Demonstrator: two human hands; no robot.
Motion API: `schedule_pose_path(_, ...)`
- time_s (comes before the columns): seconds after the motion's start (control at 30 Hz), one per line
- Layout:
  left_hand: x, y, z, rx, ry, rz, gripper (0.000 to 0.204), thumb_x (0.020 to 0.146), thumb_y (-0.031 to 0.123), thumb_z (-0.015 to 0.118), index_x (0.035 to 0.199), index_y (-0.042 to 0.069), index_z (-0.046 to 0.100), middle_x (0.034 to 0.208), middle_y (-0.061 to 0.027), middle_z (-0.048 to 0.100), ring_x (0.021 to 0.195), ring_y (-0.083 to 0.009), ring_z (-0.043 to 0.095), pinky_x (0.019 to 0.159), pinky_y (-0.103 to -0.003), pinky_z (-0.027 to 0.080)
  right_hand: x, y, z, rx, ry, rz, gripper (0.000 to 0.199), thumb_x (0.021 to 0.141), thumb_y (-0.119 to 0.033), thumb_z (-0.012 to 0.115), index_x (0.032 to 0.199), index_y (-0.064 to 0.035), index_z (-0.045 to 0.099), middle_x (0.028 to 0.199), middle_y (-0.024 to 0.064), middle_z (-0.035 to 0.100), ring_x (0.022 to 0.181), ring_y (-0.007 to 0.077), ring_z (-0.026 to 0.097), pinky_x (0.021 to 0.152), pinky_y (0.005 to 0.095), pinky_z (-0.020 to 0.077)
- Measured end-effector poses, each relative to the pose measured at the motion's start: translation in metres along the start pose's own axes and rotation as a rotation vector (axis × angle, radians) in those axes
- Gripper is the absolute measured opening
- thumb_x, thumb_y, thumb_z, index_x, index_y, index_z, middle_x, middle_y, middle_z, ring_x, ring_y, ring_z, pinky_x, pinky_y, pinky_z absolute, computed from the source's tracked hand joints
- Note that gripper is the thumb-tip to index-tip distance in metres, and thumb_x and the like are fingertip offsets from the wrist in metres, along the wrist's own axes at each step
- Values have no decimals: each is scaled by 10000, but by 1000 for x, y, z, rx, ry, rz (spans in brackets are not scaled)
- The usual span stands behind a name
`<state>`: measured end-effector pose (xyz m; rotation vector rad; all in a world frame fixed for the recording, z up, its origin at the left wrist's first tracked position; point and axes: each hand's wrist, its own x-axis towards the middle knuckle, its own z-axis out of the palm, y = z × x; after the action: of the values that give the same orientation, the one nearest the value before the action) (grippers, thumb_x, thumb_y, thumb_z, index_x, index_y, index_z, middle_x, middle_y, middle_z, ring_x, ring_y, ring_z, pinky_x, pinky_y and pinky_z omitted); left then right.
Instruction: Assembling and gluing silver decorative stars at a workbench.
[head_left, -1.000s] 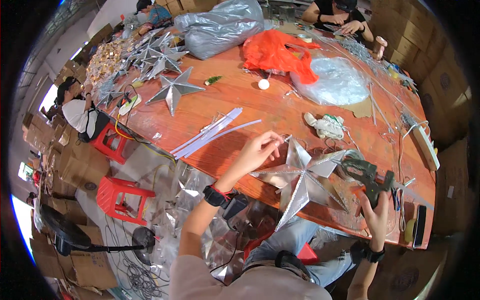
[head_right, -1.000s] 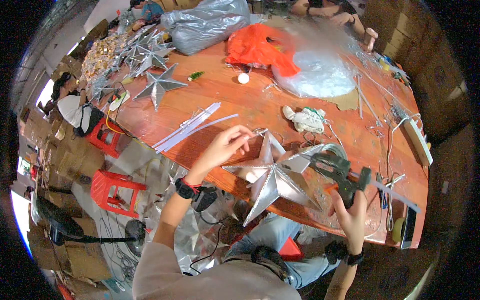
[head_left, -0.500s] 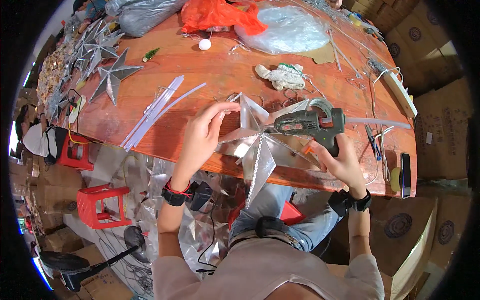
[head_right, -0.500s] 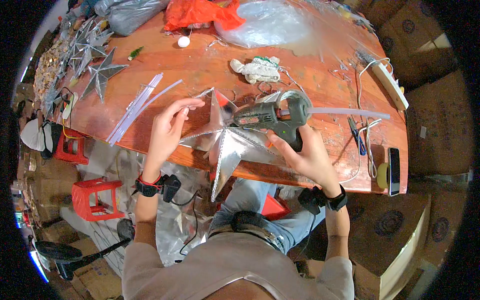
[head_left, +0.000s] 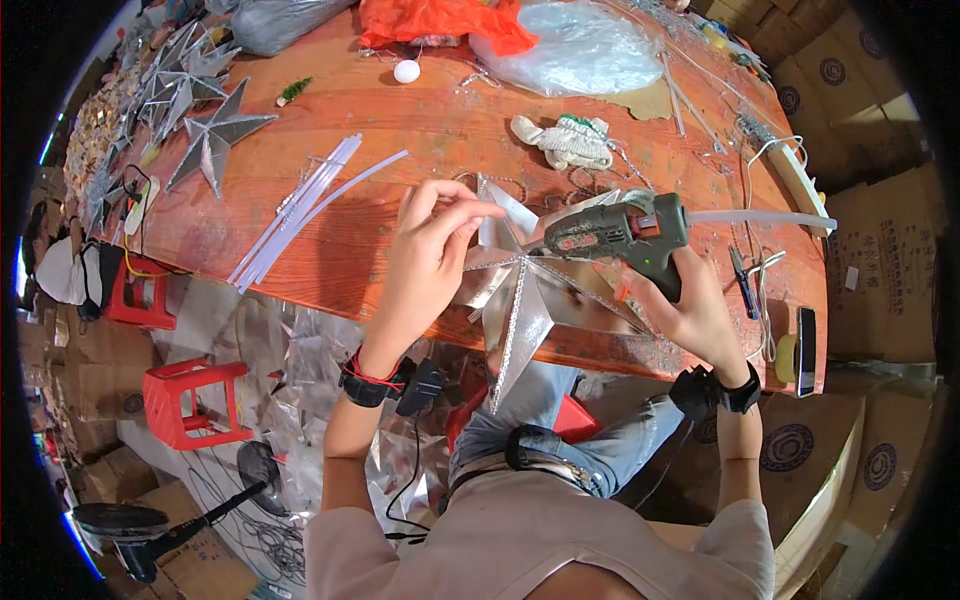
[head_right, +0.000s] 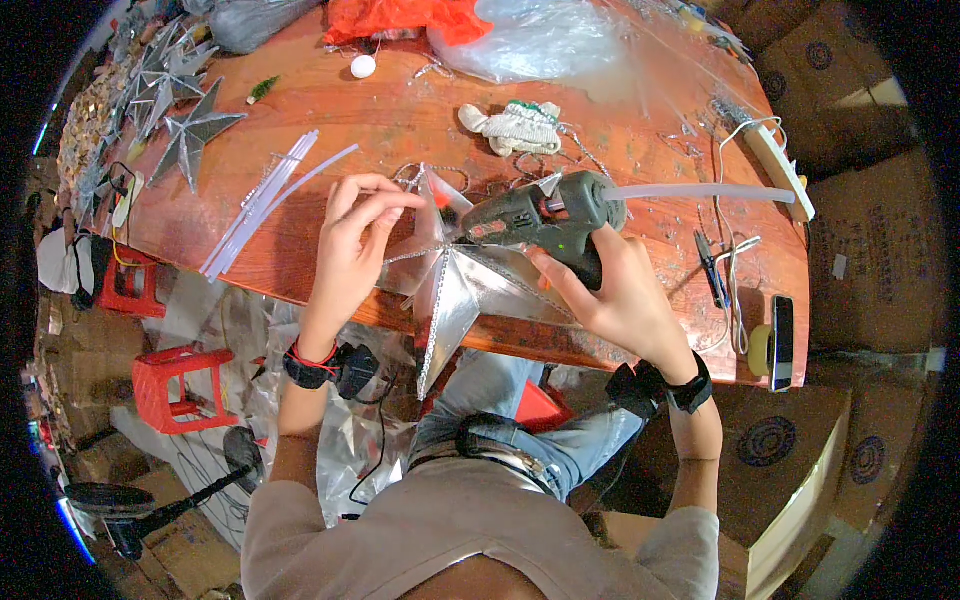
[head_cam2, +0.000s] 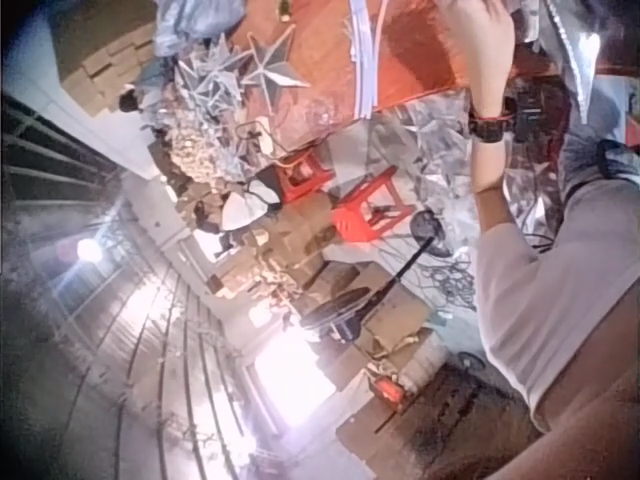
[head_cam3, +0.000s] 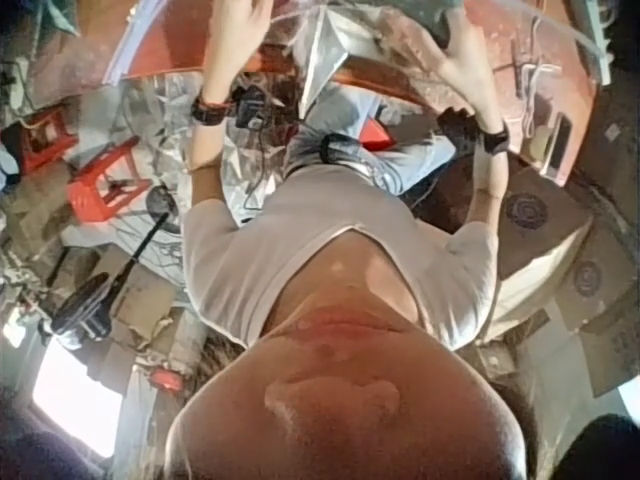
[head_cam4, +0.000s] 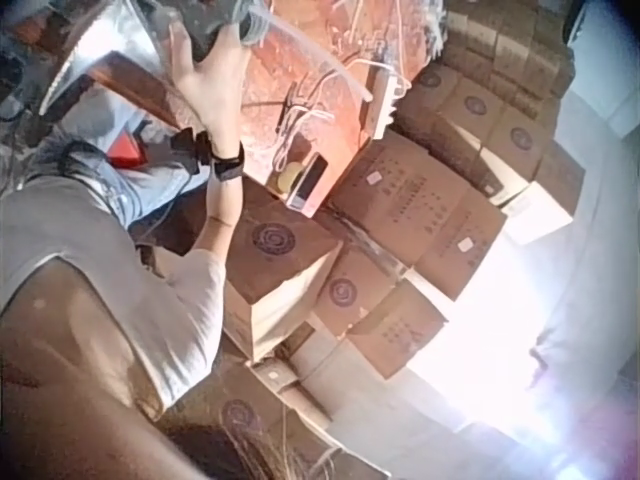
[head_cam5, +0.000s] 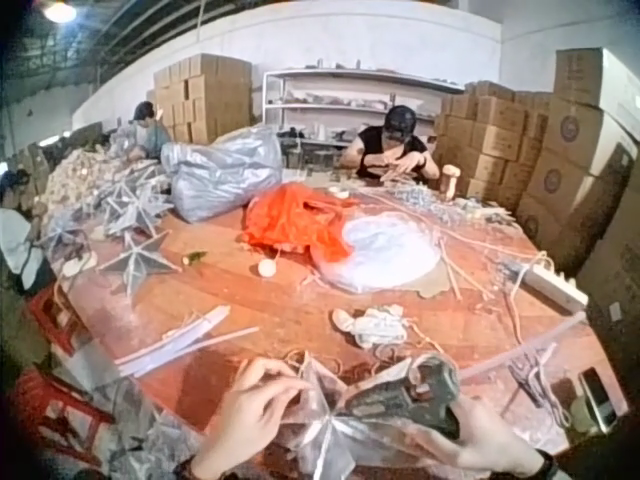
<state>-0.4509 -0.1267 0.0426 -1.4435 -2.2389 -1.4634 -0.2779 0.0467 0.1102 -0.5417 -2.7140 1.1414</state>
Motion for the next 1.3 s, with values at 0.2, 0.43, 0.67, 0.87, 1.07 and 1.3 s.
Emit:
schedule_pose_path(0.2,1,-6,7,18,-21,67,197,769,-30,520,885,88,628,877,-53,528,872,-237,470,734,-329,411,4,1,-1,-28,2,-44,259,793,-172,621,959,15,554,626,113,603,539,216,598,484,304,425)
schedule_pose_path(0.43,1,-6,10,-36,-52,7,179,770,-10,538,898,79,626,839,-53,552,845,-240,476,740,-330,407,8,-4,-4,-20,-49,15,220,798,-183,619,894,9,572,612,89,603,536,189,600,485,291,429)
schedule_pose_path(0.67,2,-4,16,-79,67,-12,131,768,48,599,896,60,621,786,-67,570,825,-230,524,677,-326,438,8,-4,-5,44,-65,42,214,798,-184,619,883,7,572,606,80,599,528,163,589,484,285,428)
schedule_pose_path(0.87,-4,-1,19,-112,76,-78,100,757,63,623,855,51,613,824,-81,558,736,-225,573,614,-327,461,8,-2,-6,44,-70,8,232,790,-188,627,886,13,561,607,76,583,521,139,562,475,276,409)
schedule_pose_path(1.07,-8,-4,24,-84,44,-19,73,764,62,625,831,35,610,827,-83,552,687,-212,586,569,-299,469,-8,11,-15,66,51,73,247,769,-187,650,872,14,550,572,38,508,482,99,438,442,265,344)
schedule_pose_path(1.3,-15,-1,29,-190,47,-146,87,763,69,630,846,42,625,819,-84,564,703,-212,589,577,-302,470,-24,12,-19,96,153,171,231,771,-184,647,877,5,567,562,23,523,472,78,454,433,241,330)
